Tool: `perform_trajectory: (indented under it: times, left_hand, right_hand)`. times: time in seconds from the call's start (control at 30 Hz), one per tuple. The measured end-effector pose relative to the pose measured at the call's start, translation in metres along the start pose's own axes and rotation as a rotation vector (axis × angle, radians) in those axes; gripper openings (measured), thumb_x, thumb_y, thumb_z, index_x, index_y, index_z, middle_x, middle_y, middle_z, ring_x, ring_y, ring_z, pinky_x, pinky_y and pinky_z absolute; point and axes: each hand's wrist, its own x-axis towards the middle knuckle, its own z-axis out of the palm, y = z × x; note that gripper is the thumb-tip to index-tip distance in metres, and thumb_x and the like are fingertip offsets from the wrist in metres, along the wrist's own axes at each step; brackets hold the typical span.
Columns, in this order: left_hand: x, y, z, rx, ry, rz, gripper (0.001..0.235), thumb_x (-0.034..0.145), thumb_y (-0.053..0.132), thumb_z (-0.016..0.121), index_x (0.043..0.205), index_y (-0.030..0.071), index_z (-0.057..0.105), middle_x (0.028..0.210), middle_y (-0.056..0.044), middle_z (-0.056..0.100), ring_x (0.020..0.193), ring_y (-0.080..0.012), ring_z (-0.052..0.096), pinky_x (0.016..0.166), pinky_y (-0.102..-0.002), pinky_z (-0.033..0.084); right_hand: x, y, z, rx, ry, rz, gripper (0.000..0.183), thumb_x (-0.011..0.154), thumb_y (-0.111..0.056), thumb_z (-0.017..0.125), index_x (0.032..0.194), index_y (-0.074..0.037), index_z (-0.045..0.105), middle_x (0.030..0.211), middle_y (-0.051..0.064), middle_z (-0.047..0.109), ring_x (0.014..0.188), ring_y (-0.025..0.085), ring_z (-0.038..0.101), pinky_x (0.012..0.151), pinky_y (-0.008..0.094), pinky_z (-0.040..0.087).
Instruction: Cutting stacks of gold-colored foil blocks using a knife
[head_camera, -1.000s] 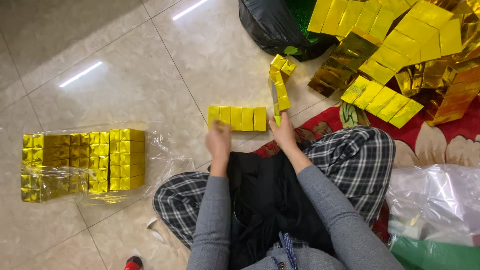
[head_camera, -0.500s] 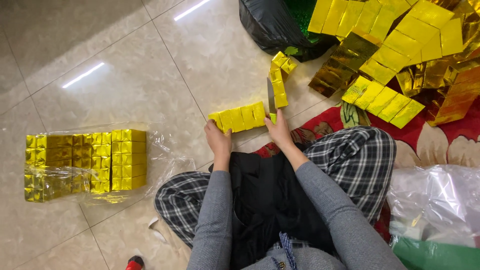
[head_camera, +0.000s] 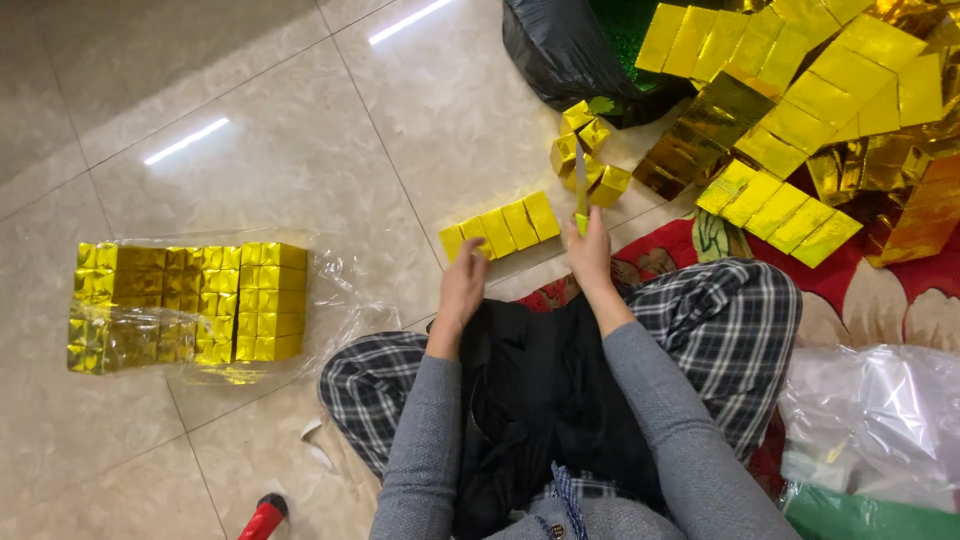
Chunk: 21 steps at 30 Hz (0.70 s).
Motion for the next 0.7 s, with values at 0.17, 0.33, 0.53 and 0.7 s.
perform_trajectory:
  times: [0.17,0.33,0.53,0.7]
  left_hand:
    - [0.0,-0.008,0.015,-0.084,-0.219,0.081,0.037,0.1,0.019,0.041,0.135,0.021,0.05,0.089,-0.015,0.071,0.095,-0.0376,0.065,0.087,-0.048,0.048]
    - [-0.008,-0.001,0.023,-0.003,-0.322,0.082,0.035,0.099,0.024,0.036,0.131,0.031,0.05,0.082,-0.008,0.069,0.092,-0.0361,0.065,0.087,-0.048,0.048]
    - [0.011,-0.023,0.037,0.117,-0.325,0.156,0.038,0.098,0.025,0.034,0.131,0.037,0.047,0.102,-0.012,0.071,0.107,-0.0444,0.061,0.106,-0.058,0.037]
    - [0.005,0.013,0.009,0.068,-0.258,0.104,0.057,0.102,0.029,0.04,0.155,0.02,0.02,0.12,-0.02,0.067,0.122,-0.0469,0.054,0.113,-0.068,0.007]
  right_hand:
    - [-0.027,-0.026,0.011,0.298,-0.325,0.071,0.038,0.081,-0.007,0.076,0.114,-0.008,0.056,0.095,0.007,0.068,0.074,0.013,0.065,0.05,0.019,0.051]
    - [-0.029,-0.015,0.024,0.394,-0.46,0.151,0.049,0.071,0.004,0.078,0.114,-0.007,0.058,0.083,0.002,0.066,0.062,0.008,0.058,0.043,0.019,0.045]
    - [-0.022,0.015,0.035,0.375,-0.431,0.257,0.049,0.066,0.009,0.072,0.111,-0.005,0.06,0.075,0.009,0.065,0.056,0.016,0.061,0.041,0.023,0.047]
    - [-0.021,-0.029,0.026,0.346,-0.307,0.269,0.045,0.069,0.001,0.08,0.108,-0.002,0.057,0.073,0.004,0.062,0.054,0.013,0.06,0.042,0.022,0.046]
